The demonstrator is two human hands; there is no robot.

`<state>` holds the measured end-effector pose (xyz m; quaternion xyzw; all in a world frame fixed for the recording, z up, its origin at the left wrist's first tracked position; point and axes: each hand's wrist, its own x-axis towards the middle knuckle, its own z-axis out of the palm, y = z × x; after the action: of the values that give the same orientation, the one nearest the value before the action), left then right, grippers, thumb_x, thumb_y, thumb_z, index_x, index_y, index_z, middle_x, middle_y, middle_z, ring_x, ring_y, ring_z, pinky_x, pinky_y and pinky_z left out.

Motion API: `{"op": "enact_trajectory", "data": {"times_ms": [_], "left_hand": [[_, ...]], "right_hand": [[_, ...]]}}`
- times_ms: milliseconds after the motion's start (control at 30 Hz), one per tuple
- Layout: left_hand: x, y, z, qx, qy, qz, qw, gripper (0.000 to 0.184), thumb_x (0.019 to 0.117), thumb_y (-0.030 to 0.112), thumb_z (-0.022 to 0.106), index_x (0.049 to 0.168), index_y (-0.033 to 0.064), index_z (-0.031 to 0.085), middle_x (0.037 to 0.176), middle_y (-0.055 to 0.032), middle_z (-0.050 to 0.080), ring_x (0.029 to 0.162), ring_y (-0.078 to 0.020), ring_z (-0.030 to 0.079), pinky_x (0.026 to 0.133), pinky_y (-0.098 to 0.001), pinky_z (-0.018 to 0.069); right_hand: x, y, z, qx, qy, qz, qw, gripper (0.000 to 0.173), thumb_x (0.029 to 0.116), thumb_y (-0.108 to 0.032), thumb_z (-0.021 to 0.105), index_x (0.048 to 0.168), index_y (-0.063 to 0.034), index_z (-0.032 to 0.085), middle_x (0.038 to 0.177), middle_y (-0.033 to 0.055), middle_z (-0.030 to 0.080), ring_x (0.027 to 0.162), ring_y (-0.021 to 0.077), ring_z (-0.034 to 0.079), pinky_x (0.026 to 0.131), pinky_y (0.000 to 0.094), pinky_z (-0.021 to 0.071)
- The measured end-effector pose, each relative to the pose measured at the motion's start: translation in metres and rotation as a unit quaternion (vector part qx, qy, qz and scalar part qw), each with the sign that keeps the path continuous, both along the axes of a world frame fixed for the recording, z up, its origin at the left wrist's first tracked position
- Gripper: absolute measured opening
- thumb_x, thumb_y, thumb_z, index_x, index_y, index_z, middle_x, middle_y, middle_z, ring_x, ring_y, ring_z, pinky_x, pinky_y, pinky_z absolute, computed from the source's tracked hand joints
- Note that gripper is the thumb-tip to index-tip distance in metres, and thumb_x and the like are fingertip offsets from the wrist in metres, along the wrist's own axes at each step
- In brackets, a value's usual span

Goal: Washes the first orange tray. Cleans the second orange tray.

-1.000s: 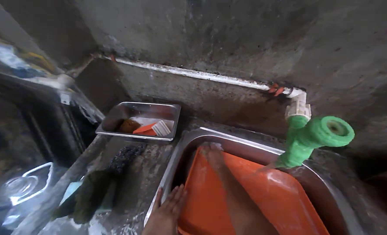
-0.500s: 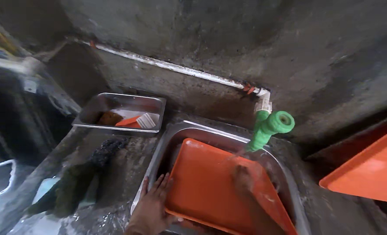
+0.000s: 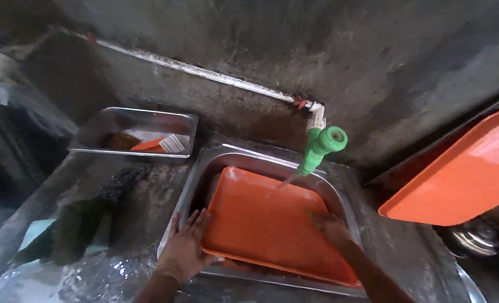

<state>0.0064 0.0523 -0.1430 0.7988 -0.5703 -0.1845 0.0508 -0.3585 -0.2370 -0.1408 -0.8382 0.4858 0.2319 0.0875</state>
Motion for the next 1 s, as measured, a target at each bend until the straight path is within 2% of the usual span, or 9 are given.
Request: {"op": "enact_trajectory", "data": {"times_ms": [133, 233, 433, 533, 567, 667, 767, 900, 1000], "left_hand": [[0.0, 0.0, 0.0, -0.026, -0.001, -0.002, 1.0, 0.119, 0.0689, 0.088, 0.062, 0.159, 0.0134, 0.04, 0.164, -0.0048, 0.038, 0.155, -0.0267, 0.029, 0.123, -0.0666, 0.004], [0.001, -0.001, 0.003, -0.004, 0.013, -0.001, 1.0, 0.118, 0.0703, 0.087, 0.063, 0.16, 0.0142, 0.038, 0.165, -0.0068, 0.037, 0.156, -0.0272, 0.026, 0.124, -0.0661, 0.0004], [0.005, -0.004, 0.017, 0.075, 0.089, 0.021, 0.993, 0.128, 0.0718, 0.086, 0.064, 0.165, 0.0123, 0.017, 0.171, -0.0034, 0.023, 0.159, -0.0242, 0.011, 0.125, -0.0604, -0.0092], [0.005, -0.003, 0.016, 0.047, 0.126, 0.026, 0.991, 0.114, 0.0803, 0.067, 0.071, 0.164, 0.0082, 0.021, 0.17, -0.0051, 0.024, 0.159, -0.0228, 0.013, 0.127, -0.0569, -0.0059], [0.006, -0.004, 0.017, 0.048, 0.139, 0.03, 0.989, 0.109, 0.0823, 0.061, 0.07, 0.164, 0.0075, 0.021, 0.171, -0.0048, 0.022, 0.159, -0.0212, 0.013, 0.127, -0.0549, -0.0062], [0.008, -0.003, 0.016, 0.048, 0.156, 0.026, 0.986, 0.125, 0.0746, 0.081, 0.067, 0.164, 0.0071, 0.02, 0.172, -0.0061, 0.018, 0.16, -0.0223, 0.01, 0.127, -0.0551, -0.0058], [0.008, -0.003, 0.009, 0.017, 0.171, 0.014, 0.985, 0.121, 0.0728, 0.087, 0.062, 0.163, 0.0146, 0.027, 0.171, -0.0033, 0.021, 0.159, -0.0244, 0.01, 0.127, -0.0582, -0.004], [0.003, 0.0, 0.007, -0.012, 0.188, 0.018, 0.982, 0.12, 0.0759, 0.079, 0.068, 0.165, 0.0145, 0.02, 0.17, -0.0033, 0.024, 0.159, -0.026, 0.014, 0.127, -0.058, -0.0024], [0.0, 0.002, 0.004, -0.053, 0.179, 0.021, 0.982, 0.123, 0.0749, 0.077, 0.07, 0.162, 0.0042, 0.025, 0.168, -0.01, 0.03, 0.157, -0.0294, 0.021, 0.127, -0.0588, 0.002]], "right_hand": [[-0.065, 0.066, 0.033, 0.014, -0.13, 0.035, 0.991, 0.032, 0.0898, -0.01, 0.069, 0.121, -0.0062, 0.075, 0.125, 0.022, 0.069, 0.122, 0.0445, 0.062, 0.106, 0.0608, 0.0459], [-0.06, 0.119, 0.054, 0.037, -0.215, -0.087, 0.972, 0.028, 0.0901, -0.001, 0.066, 0.117, -0.0005, 0.074, 0.122, 0.0253, 0.068, 0.116, 0.0432, 0.065, 0.101, 0.059, 0.0502], [0.118, 0.187, 0.051, 0.138, -0.341, -0.018, 0.93, 0.035, 0.0933, -0.006, 0.064, 0.128, -0.0015, 0.07, 0.127, 0.0205, 0.069, 0.12, 0.0355, 0.066, 0.104, 0.0512, 0.0515], [0.22, 0.205, 0.05, 0.258, -0.309, -0.005, 0.915, 0.039, 0.0999, -0.013, 0.059, 0.138, -0.0034, 0.061, 0.137, 0.0218, 0.061, 0.128, 0.0334, 0.058, 0.11, 0.0464, 0.0466], [0.244, 0.202, 0.051, 0.284, -0.303, -0.03, 0.909, 0.037, 0.1003, -0.01, 0.057, 0.136, -0.0025, 0.061, 0.135, 0.0211, 0.061, 0.126, 0.0313, 0.06, 0.108, 0.0447, 0.0482], [0.287, 0.174, 0.056, 0.252, -0.417, -0.143, 0.862, 0.026, 0.0999, -0.009, 0.054, 0.119, 0.0037, 0.067, 0.107, 0.0189, 0.069, 0.097, 0.0252, 0.068, 0.088, 0.0427, 0.0556], [0.331, 0.14, 0.086, 0.131, -0.546, -0.112, 0.82, 0.021, 0.0971, -0.005, 0.056, 0.112, 0.0038, 0.067, 0.092, 0.0143, 0.067, 0.078, 0.0209, 0.064, 0.072, 0.0404, 0.0549], [0.418, 0.118, 0.128, 0.01, -0.485, 0.087, 0.87, 0.026, 0.0947, -0.001, 0.065, 0.121, -0.0021, 0.066, 0.124, 0.0214, 0.065, 0.103, 0.0367, 0.067, 0.084, 0.0547, 0.0568], [0.489, 0.108, 0.133, 0.025, -0.267, 0.15, 0.952, 0.024, 0.0944, 0.0, 0.064, 0.118, -0.0013, 0.07, 0.125, 0.0235, 0.065, 0.117, 0.0408, 0.063, 0.098, 0.0576, 0.0516]]}}
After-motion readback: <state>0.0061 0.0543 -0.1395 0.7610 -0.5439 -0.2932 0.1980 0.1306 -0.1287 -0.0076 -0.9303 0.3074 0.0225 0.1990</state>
